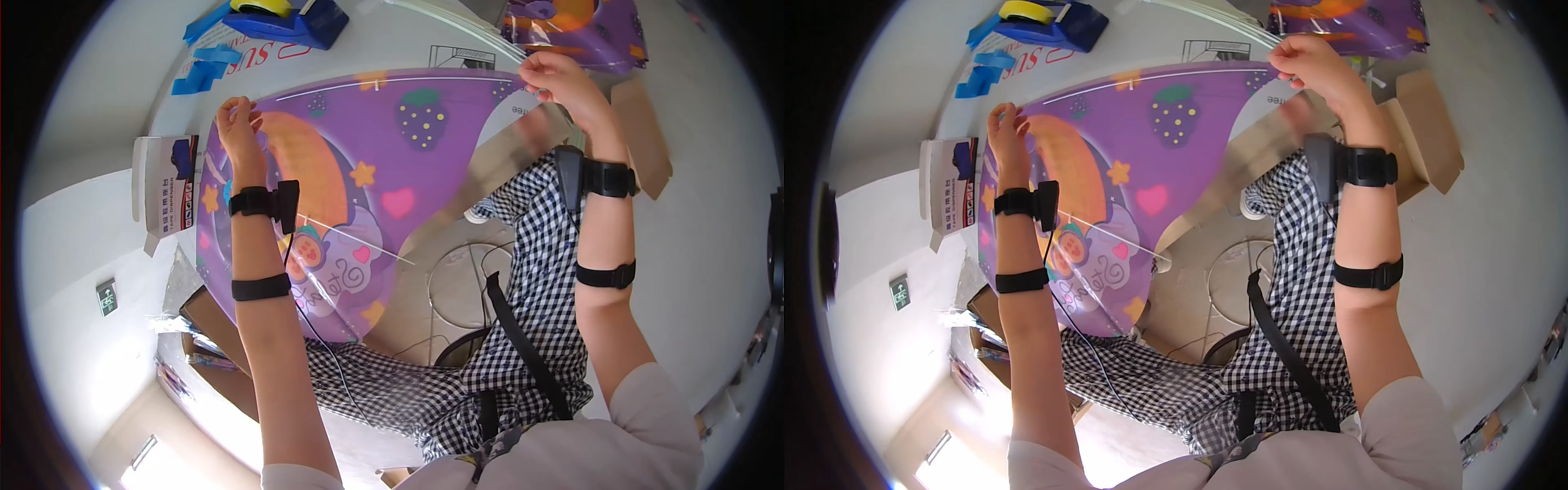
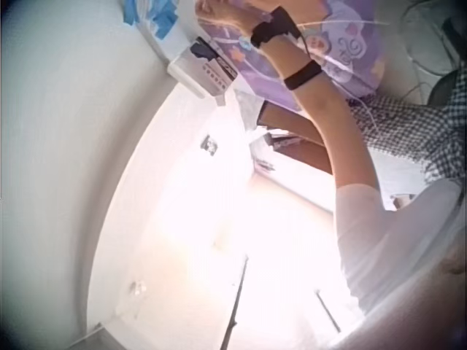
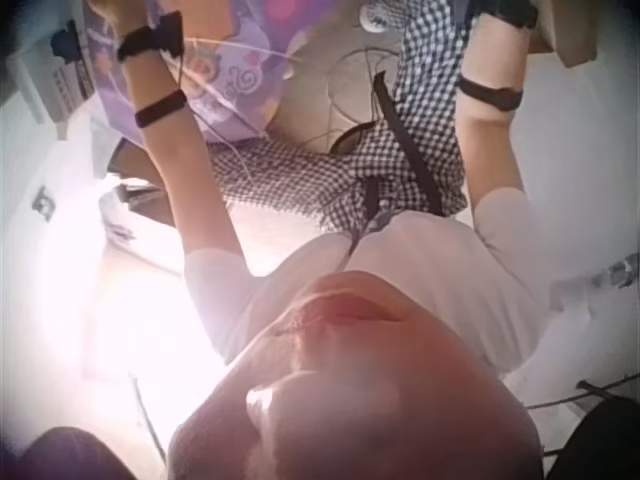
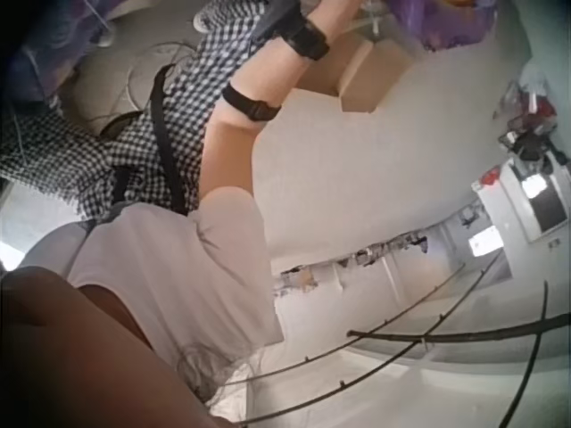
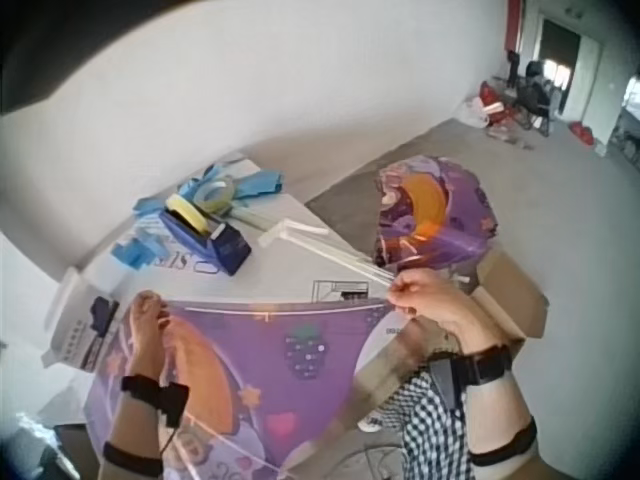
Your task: The recorder is assembling plastic kites by folding them and applying tape using a tape dispenser.
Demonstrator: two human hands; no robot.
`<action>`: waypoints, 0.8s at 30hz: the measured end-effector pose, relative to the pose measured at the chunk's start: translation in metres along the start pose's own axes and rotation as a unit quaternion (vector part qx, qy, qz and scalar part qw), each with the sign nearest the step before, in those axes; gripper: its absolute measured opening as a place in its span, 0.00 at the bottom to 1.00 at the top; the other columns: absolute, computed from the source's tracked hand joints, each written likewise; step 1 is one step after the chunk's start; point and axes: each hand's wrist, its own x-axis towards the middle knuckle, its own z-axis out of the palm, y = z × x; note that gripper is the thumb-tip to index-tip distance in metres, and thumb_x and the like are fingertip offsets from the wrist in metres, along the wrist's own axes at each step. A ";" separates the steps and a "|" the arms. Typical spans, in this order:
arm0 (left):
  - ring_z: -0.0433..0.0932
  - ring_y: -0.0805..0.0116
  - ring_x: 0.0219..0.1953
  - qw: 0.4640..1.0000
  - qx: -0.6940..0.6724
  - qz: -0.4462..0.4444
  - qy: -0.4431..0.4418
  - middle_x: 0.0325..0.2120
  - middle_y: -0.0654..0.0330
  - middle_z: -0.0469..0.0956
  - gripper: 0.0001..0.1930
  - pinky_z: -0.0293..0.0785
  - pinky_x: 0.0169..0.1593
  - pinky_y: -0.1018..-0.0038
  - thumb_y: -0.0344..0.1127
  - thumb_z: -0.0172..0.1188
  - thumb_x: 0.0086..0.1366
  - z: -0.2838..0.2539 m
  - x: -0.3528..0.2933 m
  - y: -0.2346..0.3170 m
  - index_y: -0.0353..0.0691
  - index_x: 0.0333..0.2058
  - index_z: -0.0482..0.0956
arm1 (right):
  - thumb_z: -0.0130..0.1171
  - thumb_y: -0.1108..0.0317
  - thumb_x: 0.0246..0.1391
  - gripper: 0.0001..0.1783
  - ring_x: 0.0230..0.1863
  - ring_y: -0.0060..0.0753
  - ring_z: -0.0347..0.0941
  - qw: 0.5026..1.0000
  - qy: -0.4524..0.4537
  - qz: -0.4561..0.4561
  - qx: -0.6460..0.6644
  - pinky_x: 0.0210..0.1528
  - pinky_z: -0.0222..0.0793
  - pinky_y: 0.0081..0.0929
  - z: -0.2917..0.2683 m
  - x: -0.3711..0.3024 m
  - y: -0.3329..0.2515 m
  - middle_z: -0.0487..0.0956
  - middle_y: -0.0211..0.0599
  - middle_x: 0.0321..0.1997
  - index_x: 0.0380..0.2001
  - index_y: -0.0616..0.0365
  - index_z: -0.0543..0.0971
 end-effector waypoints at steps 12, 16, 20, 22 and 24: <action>0.69 0.82 0.24 0.997 0.023 0.011 0.069 0.24 0.69 0.74 0.10 0.61 0.25 0.84 0.37 0.65 0.62 0.011 -0.004 -0.014 0.37 0.36 0.81 | 0.61 0.69 0.56 0.13 0.31 0.21 0.73 0.995 0.099 0.007 -0.022 0.35 0.70 0.19 0.009 -0.004 -0.003 0.76 0.32 0.32 0.42 0.60 0.72; 0.66 0.84 0.21 0.996 0.047 -0.024 0.074 0.22 0.71 0.74 0.10 0.57 0.22 0.84 0.37 0.66 0.61 0.011 -0.005 -0.011 0.37 0.37 0.82 | 0.61 0.69 0.56 0.13 0.32 0.23 0.74 0.990 0.107 0.022 -0.090 0.36 0.72 0.21 0.010 -0.002 0.001 0.76 0.34 0.33 0.40 0.61 0.70; 0.66 0.85 0.22 0.994 0.092 -0.018 0.061 0.22 0.70 0.74 0.11 0.56 0.21 0.85 0.37 0.67 0.60 0.011 -0.002 -0.010 0.36 0.37 0.83 | 0.61 0.69 0.55 0.12 0.33 0.23 0.75 0.985 0.128 0.021 -0.115 0.36 0.71 0.22 0.013 0.004 0.009 0.75 0.33 0.33 0.39 0.60 0.70; 0.66 0.84 0.21 0.992 0.086 -0.031 0.086 0.23 0.70 0.75 0.10 0.57 0.22 0.85 0.35 0.68 0.59 0.012 0.000 -0.012 0.36 0.37 0.83 | 0.62 0.69 0.54 0.13 0.32 0.23 0.75 0.985 0.129 0.012 -0.113 0.35 0.71 0.22 0.013 0.005 0.012 0.75 0.33 0.33 0.38 0.60 0.70; 0.66 0.84 0.21 0.994 0.072 -0.027 0.082 0.23 0.70 0.76 0.10 0.58 0.22 0.85 0.35 0.68 0.59 0.011 0.002 -0.014 0.36 0.37 0.83 | 0.63 0.69 0.53 0.13 0.32 0.24 0.75 0.982 0.132 -0.006 -0.134 0.34 0.71 0.22 0.015 0.008 0.014 0.75 0.34 0.32 0.38 0.60 0.70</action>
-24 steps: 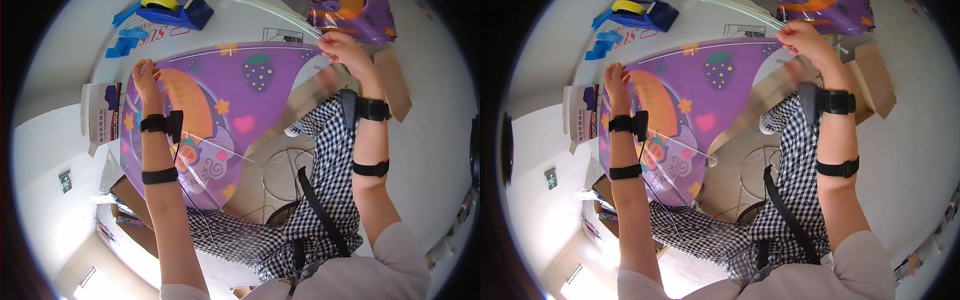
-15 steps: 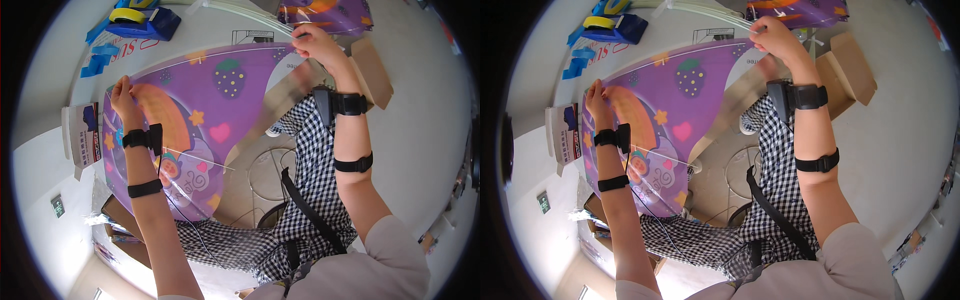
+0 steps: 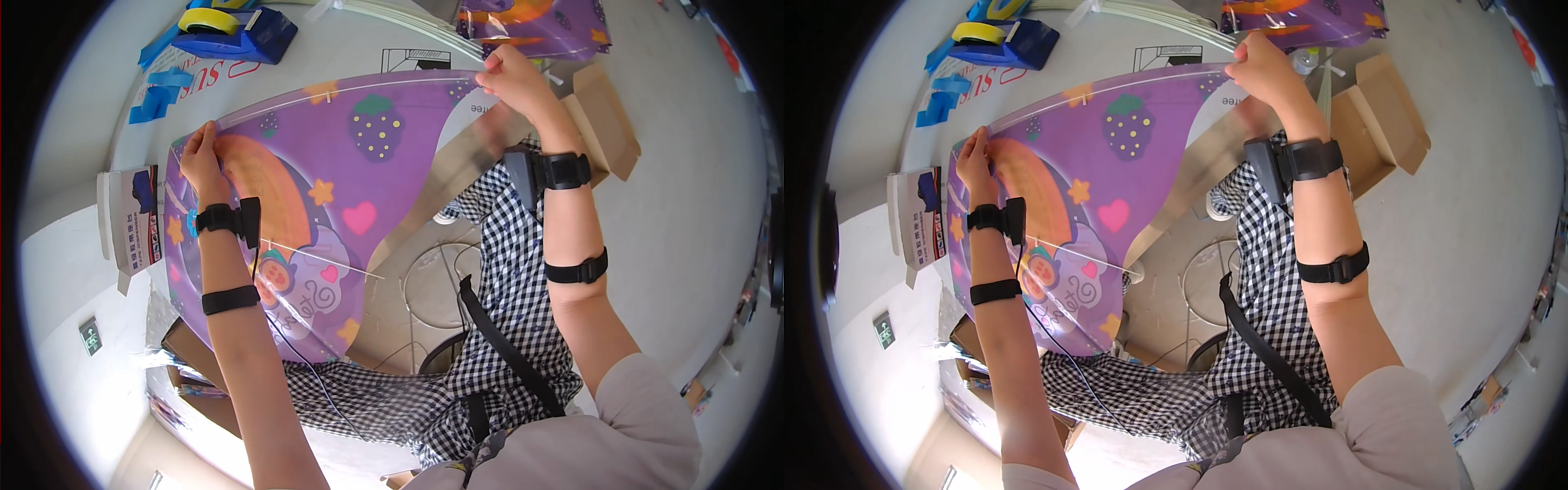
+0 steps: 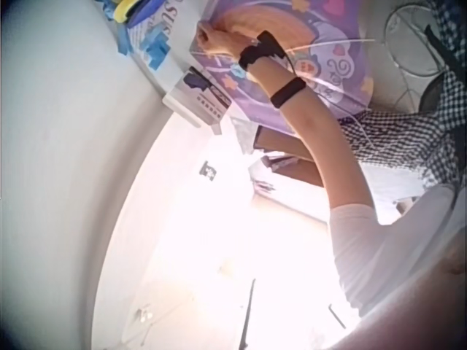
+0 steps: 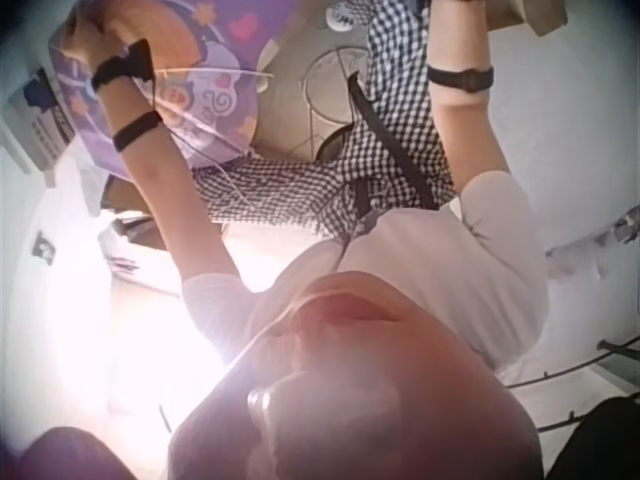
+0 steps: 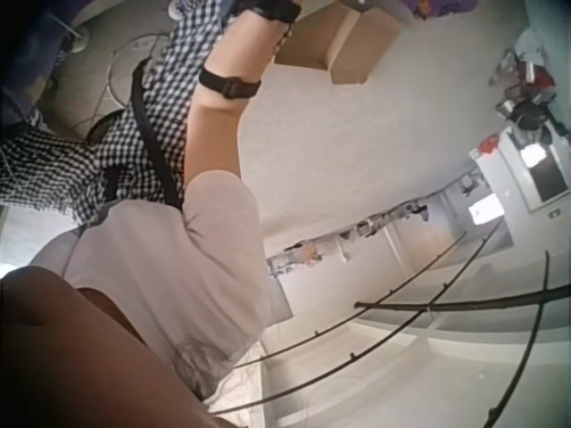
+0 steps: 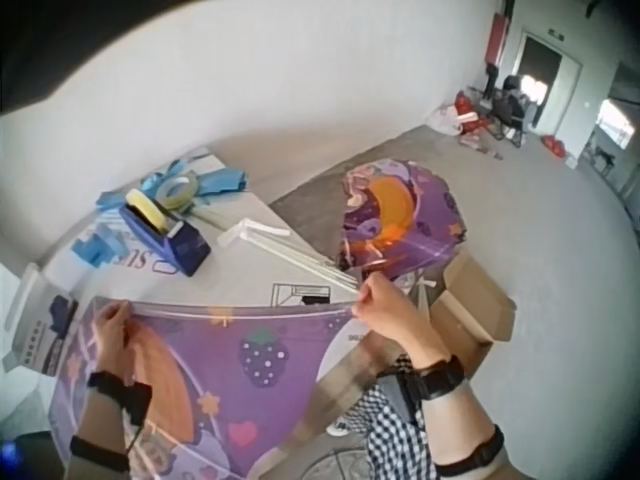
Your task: The recorder is assembling plastic kites by folding them and applying tape using a tape dispenser.
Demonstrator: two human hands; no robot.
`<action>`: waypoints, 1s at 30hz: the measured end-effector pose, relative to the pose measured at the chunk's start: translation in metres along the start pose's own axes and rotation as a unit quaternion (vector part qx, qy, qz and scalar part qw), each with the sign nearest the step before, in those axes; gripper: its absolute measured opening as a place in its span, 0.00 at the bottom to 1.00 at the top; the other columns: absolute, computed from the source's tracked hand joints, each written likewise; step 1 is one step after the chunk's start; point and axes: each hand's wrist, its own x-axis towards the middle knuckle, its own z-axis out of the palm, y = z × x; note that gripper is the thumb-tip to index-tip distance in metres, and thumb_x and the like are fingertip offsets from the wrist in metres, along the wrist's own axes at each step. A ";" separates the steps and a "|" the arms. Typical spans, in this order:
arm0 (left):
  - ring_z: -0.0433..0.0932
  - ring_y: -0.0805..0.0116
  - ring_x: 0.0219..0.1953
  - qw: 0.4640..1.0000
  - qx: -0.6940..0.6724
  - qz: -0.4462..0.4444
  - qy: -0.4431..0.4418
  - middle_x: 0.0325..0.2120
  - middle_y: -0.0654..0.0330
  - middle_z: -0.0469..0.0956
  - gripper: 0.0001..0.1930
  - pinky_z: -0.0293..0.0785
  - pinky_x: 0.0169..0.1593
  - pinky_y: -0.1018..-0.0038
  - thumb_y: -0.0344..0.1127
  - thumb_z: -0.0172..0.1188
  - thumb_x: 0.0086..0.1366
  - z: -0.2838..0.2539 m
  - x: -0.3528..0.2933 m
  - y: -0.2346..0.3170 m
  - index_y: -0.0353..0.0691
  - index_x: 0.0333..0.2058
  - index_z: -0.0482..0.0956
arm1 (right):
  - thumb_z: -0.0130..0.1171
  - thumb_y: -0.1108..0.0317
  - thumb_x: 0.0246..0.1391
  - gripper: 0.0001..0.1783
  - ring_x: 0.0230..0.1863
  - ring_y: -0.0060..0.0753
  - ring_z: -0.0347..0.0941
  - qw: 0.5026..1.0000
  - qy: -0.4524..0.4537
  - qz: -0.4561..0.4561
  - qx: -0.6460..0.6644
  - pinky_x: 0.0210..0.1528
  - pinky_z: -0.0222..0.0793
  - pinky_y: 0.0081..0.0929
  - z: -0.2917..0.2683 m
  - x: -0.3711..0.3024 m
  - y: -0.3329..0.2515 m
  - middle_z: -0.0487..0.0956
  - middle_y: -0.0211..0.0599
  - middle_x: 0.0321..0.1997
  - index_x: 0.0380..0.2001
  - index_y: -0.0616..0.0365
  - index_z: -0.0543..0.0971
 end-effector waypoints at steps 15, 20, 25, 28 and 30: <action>0.68 0.83 0.22 0.999 0.032 0.037 0.004 0.22 0.69 0.78 0.10 0.62 0.26 0.84 0.32 0.71 0.54 -0.001 0.005 -0.006 0.34 0.34 0.85 | 0.67 0.64 0.47 0.18 0.36 0.45 0.76 0.993 0.056 -0.060 -0.090 0.39 0.70 0.34 0.005 0.004 0.003 0.78 0.44 0.32 0.36 0.61 0.71; 0.68 0.83 0.21 0.998 0.058 0.019 0.013 0.23 0.68 0.79 0.10 0.63 0.26 0.84 0.33 0.70 0.54 0.000 0.004 -0.005 0.34 0.34 0.85 | 0.66 0.64 0.48 0.17 0.37 0.32 0.72 0.993 0.042 -0.038 -0.104 0.39 0.69 0.29 0.004 0.006 0.006 0.74 0.37 0.33 0.36 0.60 0.71; 0.73 0.79 0.25 0.996 0.083 0.043 0.013 0.26 0.65 0.81 0.11 0.68 0.31 0.81 0.33 0.70 0.54 0.005 0.004 -0.004 0.33 0.34 0.85 | 0.67 0.64 0.48 0.17 0.36 0.32 0.72 0.992 0.052 -0.054 -0.101 0.39 0.68 0.28 0.004 0.005 0.007 0.74 0.36 0.32 0.35 0.59 0.71; 0.76 0.76 0.29 0.990 0.122 0.059 0.025 0.28 0.62 0.83 0.11 0.71 0.35 0.80 0.33 0.70 0.54 0.006 0.002 -0.003 0.33 0.35 0.85 | 0.68 0.64 0.46 0.18 0.36 0.39 0.74 0.992 0.059 -0.058 -0.096 0.39 0.69 0.31 0.004 0.004 0.005 0.76 0.41 0.32 0.35 0.60 0.71; 0.77 0.75 0.30 0.987 0.142 0.066 0.026 0.29 0.60 0.83 0.11 0.72 0.37 0.79 0.33 0.70 0.54 0.007 0.002 -0.002 0.33 0.35 0.85 | 0.68 0.64 0.45 0.19 0.36 0.45 0.77 0.992 0.067 -0.055 -0.096 0.39 0.70 0.34 0.005 0.003 0.004 0.78 0.45 0.32 0.35 0.61 0.71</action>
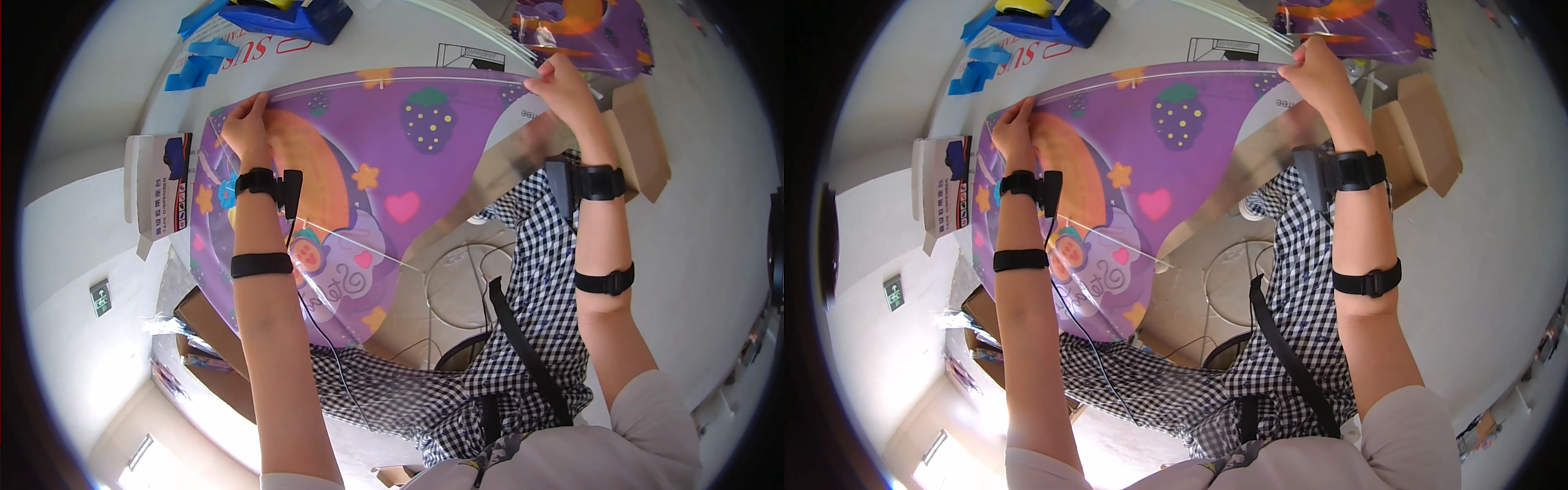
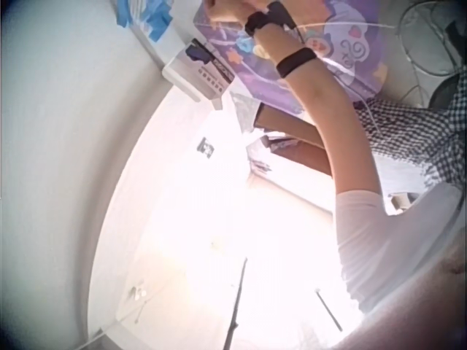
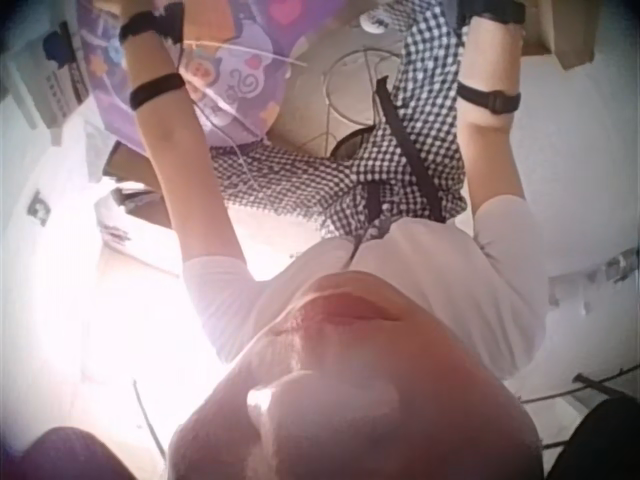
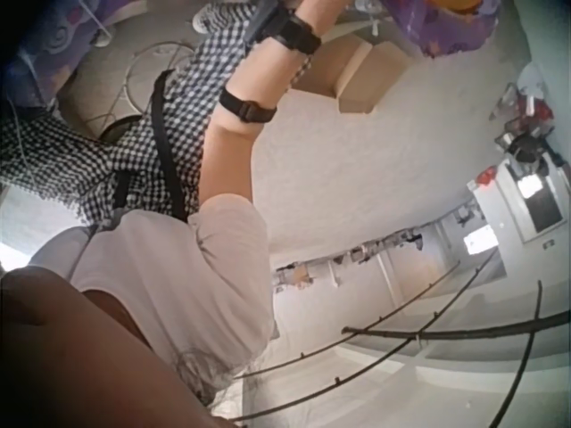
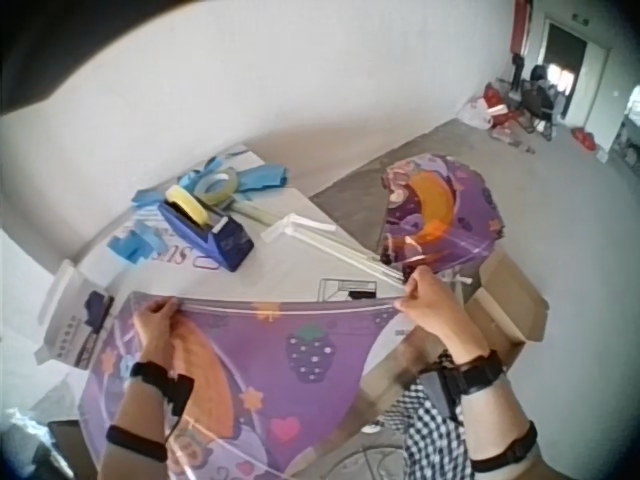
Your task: The recorder is assembling plastic kites by folding them and applying tape using a tape dispenser.
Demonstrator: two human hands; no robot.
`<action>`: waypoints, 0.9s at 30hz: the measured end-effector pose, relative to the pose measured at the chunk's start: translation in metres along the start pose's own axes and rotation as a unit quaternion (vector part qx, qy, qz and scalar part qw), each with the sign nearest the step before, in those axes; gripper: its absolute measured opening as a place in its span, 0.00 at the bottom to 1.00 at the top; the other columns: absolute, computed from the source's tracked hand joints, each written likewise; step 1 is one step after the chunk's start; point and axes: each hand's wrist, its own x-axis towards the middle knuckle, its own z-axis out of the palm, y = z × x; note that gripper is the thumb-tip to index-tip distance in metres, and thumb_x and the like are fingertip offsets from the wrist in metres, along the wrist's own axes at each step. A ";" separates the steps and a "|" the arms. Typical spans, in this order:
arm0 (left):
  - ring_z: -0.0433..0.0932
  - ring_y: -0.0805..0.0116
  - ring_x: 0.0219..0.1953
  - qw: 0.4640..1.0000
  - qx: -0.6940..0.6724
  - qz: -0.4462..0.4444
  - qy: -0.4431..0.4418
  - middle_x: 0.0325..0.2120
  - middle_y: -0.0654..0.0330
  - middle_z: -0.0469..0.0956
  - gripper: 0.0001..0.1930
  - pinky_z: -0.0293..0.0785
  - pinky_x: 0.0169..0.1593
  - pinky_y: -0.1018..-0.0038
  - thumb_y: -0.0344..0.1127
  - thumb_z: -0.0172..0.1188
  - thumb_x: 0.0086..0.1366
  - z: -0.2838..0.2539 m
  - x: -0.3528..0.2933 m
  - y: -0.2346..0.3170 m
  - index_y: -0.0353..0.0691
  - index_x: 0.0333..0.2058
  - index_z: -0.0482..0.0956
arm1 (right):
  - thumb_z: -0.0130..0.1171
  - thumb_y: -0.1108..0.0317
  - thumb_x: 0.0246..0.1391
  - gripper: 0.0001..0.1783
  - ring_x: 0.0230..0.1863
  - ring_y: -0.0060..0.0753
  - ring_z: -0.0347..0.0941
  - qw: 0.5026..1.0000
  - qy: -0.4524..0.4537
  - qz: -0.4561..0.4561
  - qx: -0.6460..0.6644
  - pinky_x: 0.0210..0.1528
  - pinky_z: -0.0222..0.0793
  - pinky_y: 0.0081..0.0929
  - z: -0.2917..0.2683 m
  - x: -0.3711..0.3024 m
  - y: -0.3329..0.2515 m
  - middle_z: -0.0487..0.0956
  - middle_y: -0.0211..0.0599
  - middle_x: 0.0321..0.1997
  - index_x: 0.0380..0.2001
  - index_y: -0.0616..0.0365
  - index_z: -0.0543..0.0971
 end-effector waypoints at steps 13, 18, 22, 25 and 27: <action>0.77 0.75 0.32 1.000 -0.022 -0.003 -0.021 0.31 0.59 0.83 0.12 0.72 0.39 0.79 0.33 0.69 0.55 -0.001 0.001 0.000 0.32 0.36 0.85 | 0.67 0.64 0.44 0.19 0.39 0.47 0.78 0.999 -0.004 0.035 0.004 0.41 0.71 0.35 -0.002 0.000 -0.001 0.80 0.48 0.35 0.37 0.61 0.73; 0.77 0.75 0.32 0.998 -0.051 -0.013 -0.026 0.31 0.59 0.83 0.12 0.71 0.38 0.80 0.33 0.69 0.56 0.000 0.000 0.000 0.32 0.37 0.85 | 0.67 0.65 0.47 0.17 0.33 0.31 0.74 0.999 -0.008 0.028 -0.013 0.35 0.71 0.27 -0.001 0.002 0.004 0.75 0.37 0.32 0.36 0.60 0.72; 0.76 0.76 0.32 0.999 -0.042 -0.009 -0.030 0.31 0.60 0.83 0.12 0.70 0.38 0.81 0.33 0.69 0.56 0.000 -0.002 0.002 0.33 0.37 0.85 | 0.66 0.66 0.48 0.16 0.30 0.29 0.74 1.000 -0.005 0.027 -0.002 0.32 0.71 0.26 -0.001 0.003 0.006 0.75 0.37 0.31 0.36 0.60 0.71; 0.76 0.77 0.32 0.999 -0.039 -0.002 -0.033 0.31 0.60 0.83 0.12 0.70 0.37 0.81 0.33 0.69 0.56 -0.001 -0.003 0.004 0.33 0.37 0.85 | 0.67 0.65 0.46 0.17 0.34 0.39 0.76 0.999 -0.009 0.037 0.010 0.36 0.70 0.31 -0.001 0.002 0.006 0.77 0.42 0.33 0.35 0.60 0.72; 0.76 0.77 0.32 0.998 -0.041 0.004 -0.036 0.31 0.60 0.83 0.11 0.69 0.37 0.81 0.33 0.69 0.56 -0.001 -0.003 0.004 0.33 0.37 0.85 | 0.67 0.63 0.44 0.18 0.39 0.48 0.77 0.999 -0.010 0.049 0.018 0.41 0.70 0.35 -0.002 0.002 0.006 0.79 0.48 0.34 0.35 0.60 0.72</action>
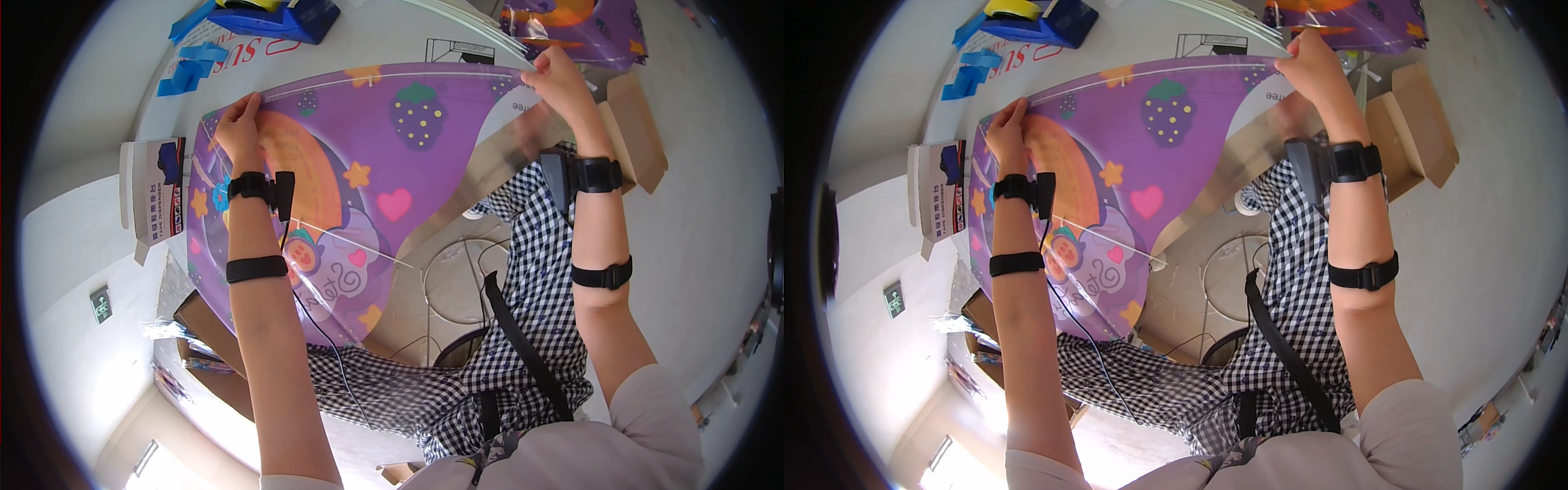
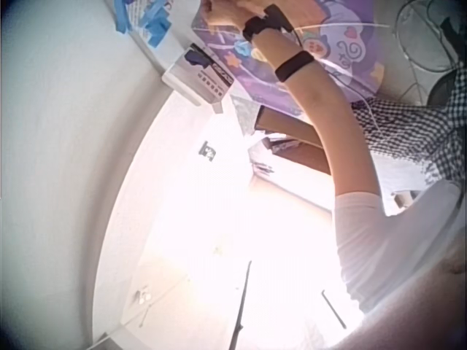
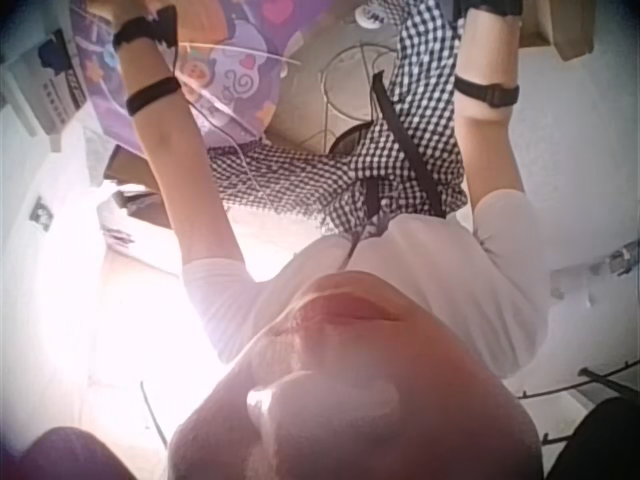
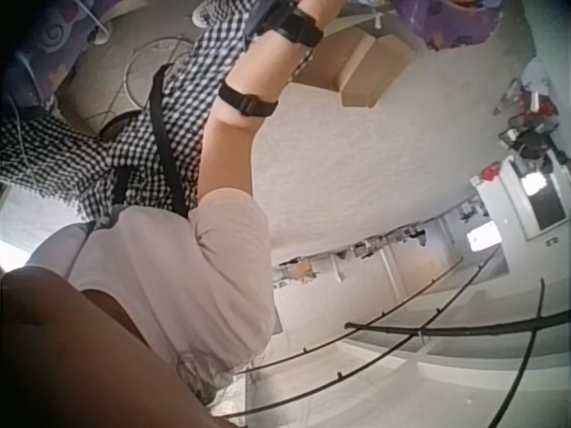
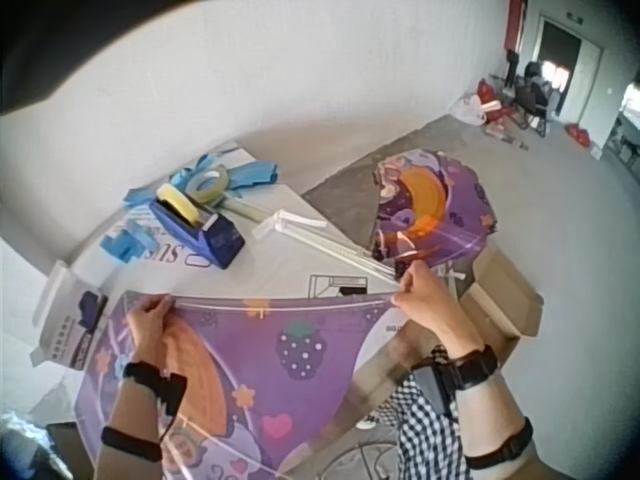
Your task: The recorder is assembling plastic kites by folding them and applying tape using a tape dispenser.
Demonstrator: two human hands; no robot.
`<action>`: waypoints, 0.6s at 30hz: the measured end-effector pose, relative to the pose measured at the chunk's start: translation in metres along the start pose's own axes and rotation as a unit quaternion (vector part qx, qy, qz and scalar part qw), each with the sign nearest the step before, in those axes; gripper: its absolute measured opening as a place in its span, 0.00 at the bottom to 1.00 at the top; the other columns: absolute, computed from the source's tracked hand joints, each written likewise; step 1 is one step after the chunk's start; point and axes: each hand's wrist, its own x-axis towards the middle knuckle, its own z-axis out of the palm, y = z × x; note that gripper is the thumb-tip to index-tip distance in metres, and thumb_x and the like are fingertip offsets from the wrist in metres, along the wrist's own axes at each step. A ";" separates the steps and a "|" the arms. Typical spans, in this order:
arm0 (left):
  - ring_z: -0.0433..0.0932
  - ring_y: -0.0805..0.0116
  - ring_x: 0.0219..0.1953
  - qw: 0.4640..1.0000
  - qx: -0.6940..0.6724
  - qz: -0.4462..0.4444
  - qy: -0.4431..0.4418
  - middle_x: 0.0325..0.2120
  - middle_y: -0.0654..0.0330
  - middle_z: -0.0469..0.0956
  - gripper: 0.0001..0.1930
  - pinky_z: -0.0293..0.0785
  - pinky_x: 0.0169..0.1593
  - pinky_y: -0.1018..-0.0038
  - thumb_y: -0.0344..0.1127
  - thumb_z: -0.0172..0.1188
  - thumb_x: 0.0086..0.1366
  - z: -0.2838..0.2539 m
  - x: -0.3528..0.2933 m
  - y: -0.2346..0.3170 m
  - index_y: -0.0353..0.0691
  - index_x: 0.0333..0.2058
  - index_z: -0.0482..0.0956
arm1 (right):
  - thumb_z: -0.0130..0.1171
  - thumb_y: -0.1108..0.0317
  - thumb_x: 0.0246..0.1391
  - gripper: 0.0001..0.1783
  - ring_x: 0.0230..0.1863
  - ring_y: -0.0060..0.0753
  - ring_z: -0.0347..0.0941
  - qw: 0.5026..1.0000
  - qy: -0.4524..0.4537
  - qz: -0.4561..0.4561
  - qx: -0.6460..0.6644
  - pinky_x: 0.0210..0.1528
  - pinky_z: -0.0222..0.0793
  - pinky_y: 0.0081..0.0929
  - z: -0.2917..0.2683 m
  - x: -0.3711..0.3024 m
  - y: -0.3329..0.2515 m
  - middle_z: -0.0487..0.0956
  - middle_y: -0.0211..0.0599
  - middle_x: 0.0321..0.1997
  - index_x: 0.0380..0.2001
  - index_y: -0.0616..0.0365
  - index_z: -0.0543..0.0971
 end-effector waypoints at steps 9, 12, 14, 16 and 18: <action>0.76 0.76 0.31 1.000 0.020 0.002 0.000 0.30 0.60 0.83 0.12 0.70 0.37 0.81 0.33 0.69 0.56 0.002 0.000 -0.002 0.33 0.37 0.85 | 0.67 0.64 0.45 0.18 0.39 0.49 0.77 1.000 0.008 -0.004 -0.002 0.41 0.70 0.35 0.003 0.002 0.004 0.79 0.48 0.35 0.35 0.60 0.72; 0.76 0.76 0.31 0.999 0.041 0.012 -0.002 0.30 0.59 0.84 0.12 0.70 0.38 0.81 0.33 0.69 0.56 0.002 0.002 -0.005 0.33 0.37 0.85 | 0.66 0.68 0.49 0.15 0.27 0.27 0.74 0.999 0.022 -0.035 -0.029 0.30 0.70 0.25 0.004 0.002 0.003 0.74 0.34 0.28 0.34 0.59 0.70; 0.77 0.75 0.32 0.997 0.073 0.032 -0.005 0.31 0.58 0.84 0.12 0.71 0.39 0.80 0.34 0.69 0.56 0.001 0.004 -0.007 0.33 0.37 0.85 | 0.67 0.67 0.48 0.16 0.28 0.28 0.74 0.999 0.020 -0.025 -0.022 0.30 0.70 0.25 0.003 0.001 0.001 0.74 0.34 0.28 0.34 0.58 0.70; 0.78 0.75 0.32 0.997 0.068 0.046 -0.007 0.31 0.58 0.84 0.12 0.71 0.39 0.80 0.34 0.69 0.56 0.001 0.005 -0.008 0.34 0.37 0.85 | 0.67 0.67 0.48 0.16 0.28 0.29 0.74 0.999 0.027 -0.037 -0.026 0.30 0.70 0.26 0.003 -0.001 -0.001 0.75 0.35 0.28 0.34 0.58 0.70; 0.78 0.75 0.33 0.997 0.066 0.048 -0.007 0.31 0.58 0.84 0.12 0.72 0.39 0.80 0.35 0.69 0.56 0.003 0.005 -0.009 0.34 0.37 0.85 | 0.67 0.66 0.48 0.16 0.28 0.30 0.75 0.998 0.039 -0.037 -0.031 0.30 0.70 0.26 0.001 -0.004 -0.004 0.75 0.35 0.29 0.34 0.59 0.70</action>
